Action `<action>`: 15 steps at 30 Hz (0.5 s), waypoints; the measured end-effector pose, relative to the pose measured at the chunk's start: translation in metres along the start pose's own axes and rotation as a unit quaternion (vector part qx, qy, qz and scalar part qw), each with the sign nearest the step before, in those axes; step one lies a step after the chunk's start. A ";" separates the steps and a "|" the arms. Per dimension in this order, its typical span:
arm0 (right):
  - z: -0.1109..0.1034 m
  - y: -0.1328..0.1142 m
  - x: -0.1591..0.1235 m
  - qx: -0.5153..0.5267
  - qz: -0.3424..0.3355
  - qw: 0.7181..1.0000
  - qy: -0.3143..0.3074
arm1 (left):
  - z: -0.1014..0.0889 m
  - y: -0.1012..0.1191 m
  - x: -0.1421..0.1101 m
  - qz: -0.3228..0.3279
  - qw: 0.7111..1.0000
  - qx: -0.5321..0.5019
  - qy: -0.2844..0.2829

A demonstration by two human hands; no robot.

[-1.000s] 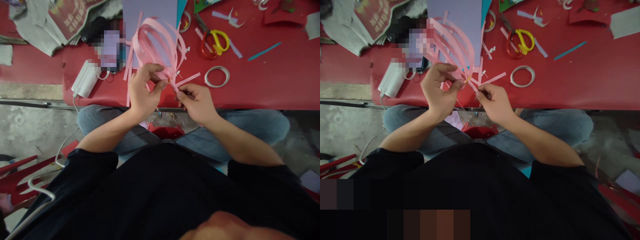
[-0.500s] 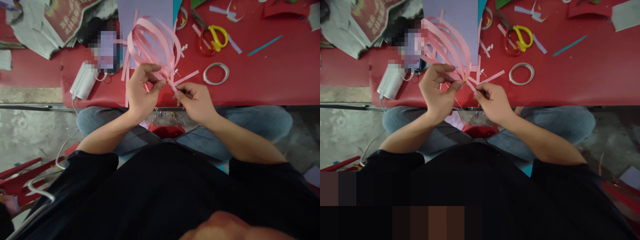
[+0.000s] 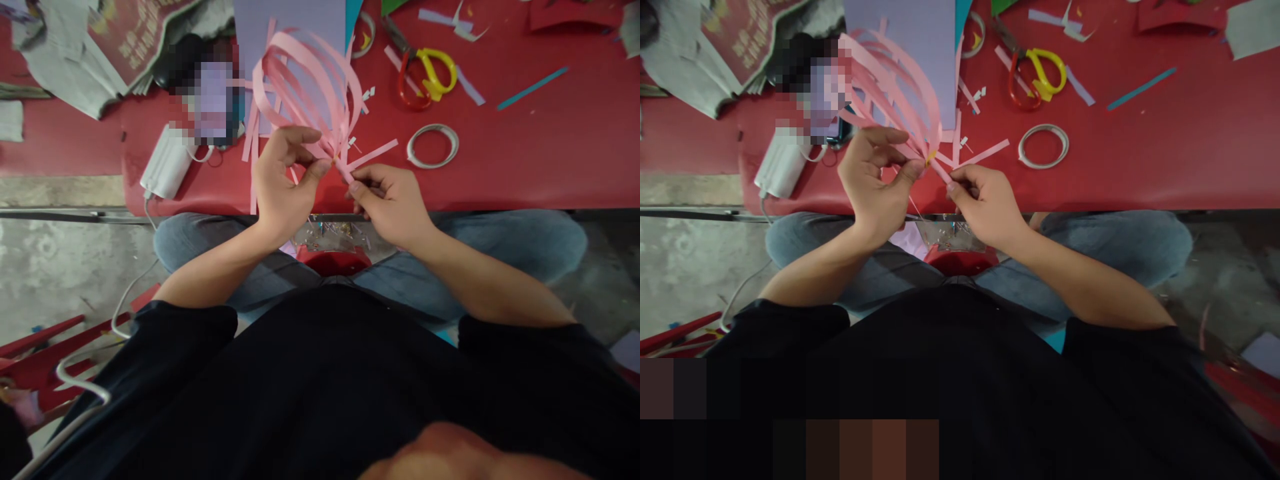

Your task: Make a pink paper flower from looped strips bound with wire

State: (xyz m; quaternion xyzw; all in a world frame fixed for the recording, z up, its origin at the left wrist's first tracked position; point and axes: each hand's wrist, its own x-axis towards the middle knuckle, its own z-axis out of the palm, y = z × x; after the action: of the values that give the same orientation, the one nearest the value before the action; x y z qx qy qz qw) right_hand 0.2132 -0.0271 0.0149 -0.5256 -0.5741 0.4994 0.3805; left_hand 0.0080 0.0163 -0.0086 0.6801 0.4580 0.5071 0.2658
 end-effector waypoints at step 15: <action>0.004 -0.006 -0.004 0.091 0.040 0.995 -0.011 | 0.001 0.000 -0.010 0.060 0.994 0.091 0.016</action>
State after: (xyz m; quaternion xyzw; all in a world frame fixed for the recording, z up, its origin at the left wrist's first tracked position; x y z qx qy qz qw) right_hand 0.2084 -0.0312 0.0200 -0.5058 -0.5087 0.5706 0.3998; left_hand 0.0082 0.0076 -0.0134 0.7196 0.4649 0.4890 0.1641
